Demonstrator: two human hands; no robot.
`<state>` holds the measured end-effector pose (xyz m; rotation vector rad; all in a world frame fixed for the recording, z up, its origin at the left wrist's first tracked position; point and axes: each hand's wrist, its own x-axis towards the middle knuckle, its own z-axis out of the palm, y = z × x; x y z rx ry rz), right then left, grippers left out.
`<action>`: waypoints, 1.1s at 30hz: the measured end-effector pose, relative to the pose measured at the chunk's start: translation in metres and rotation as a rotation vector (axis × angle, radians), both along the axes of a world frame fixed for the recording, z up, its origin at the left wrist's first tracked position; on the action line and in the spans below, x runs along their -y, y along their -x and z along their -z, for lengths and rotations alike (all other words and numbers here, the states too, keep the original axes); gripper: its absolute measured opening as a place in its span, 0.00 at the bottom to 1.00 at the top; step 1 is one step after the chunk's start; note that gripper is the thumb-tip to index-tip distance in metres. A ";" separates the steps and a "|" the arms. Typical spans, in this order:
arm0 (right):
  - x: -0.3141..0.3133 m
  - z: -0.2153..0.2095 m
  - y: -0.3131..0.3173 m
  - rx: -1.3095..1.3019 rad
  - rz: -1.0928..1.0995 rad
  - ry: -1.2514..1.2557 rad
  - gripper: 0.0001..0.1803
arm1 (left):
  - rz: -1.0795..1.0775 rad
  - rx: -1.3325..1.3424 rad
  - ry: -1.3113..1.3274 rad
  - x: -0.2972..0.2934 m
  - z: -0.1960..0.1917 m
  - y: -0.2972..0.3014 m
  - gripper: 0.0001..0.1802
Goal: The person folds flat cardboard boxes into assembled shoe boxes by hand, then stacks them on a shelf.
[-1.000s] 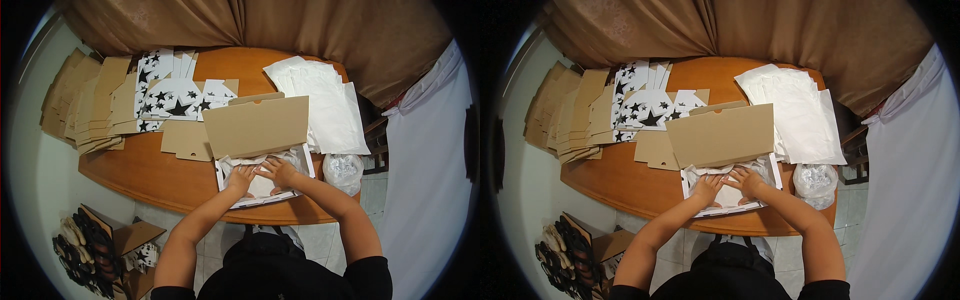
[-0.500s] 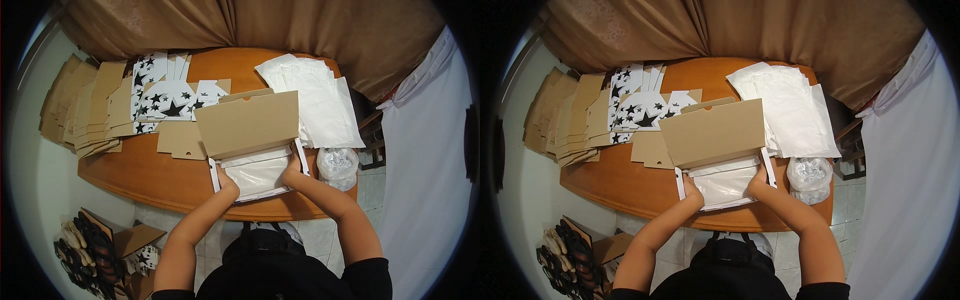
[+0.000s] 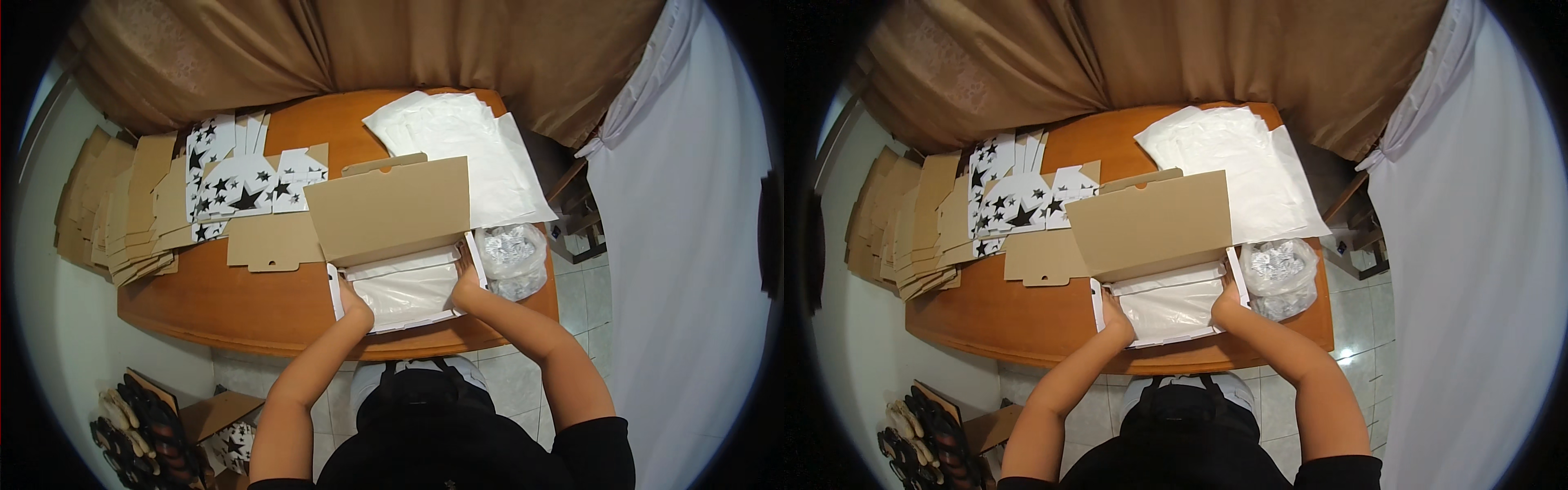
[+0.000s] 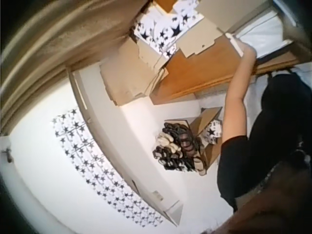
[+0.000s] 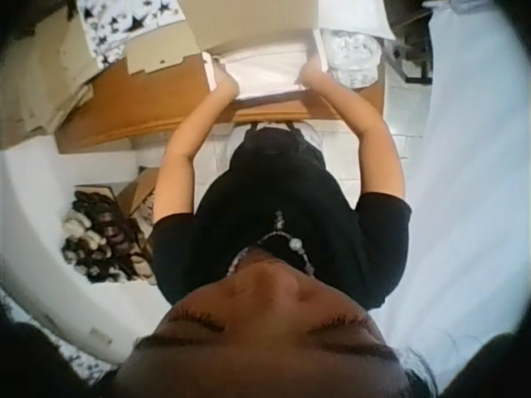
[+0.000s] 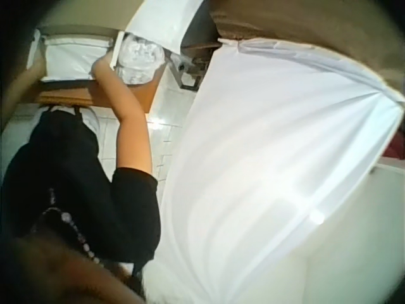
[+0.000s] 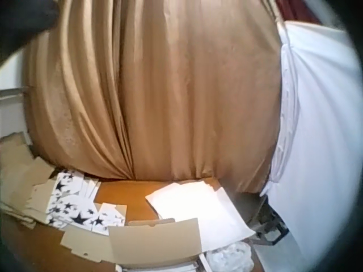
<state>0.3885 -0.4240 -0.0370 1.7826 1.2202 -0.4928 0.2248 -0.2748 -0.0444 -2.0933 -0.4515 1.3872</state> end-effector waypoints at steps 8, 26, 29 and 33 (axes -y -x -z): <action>0.017 -0.017 -0.011 -0.042 -0.046 -0.253 0.22 | -0.055 0.300 0.139 0.005 -0.020 -0.023 0.29; 0.069 -0.052 -0.111 -0.233 0.412 -1.085 0.09 | -0.247 1.773 0.332 0.018 -0.096 0.054 0.14; 0.071 -0.090 -0.105 -0.353 0.518 -1.244 0.11 | -0.365 1.760 0.321 0.020 -0.093 0.070 0.17; 0.046 -0.142 -0.062 -0.922 0.759 -1.302 0.17 | -0.525 1.766 0.334 0.023 -0.087 0.081 0.19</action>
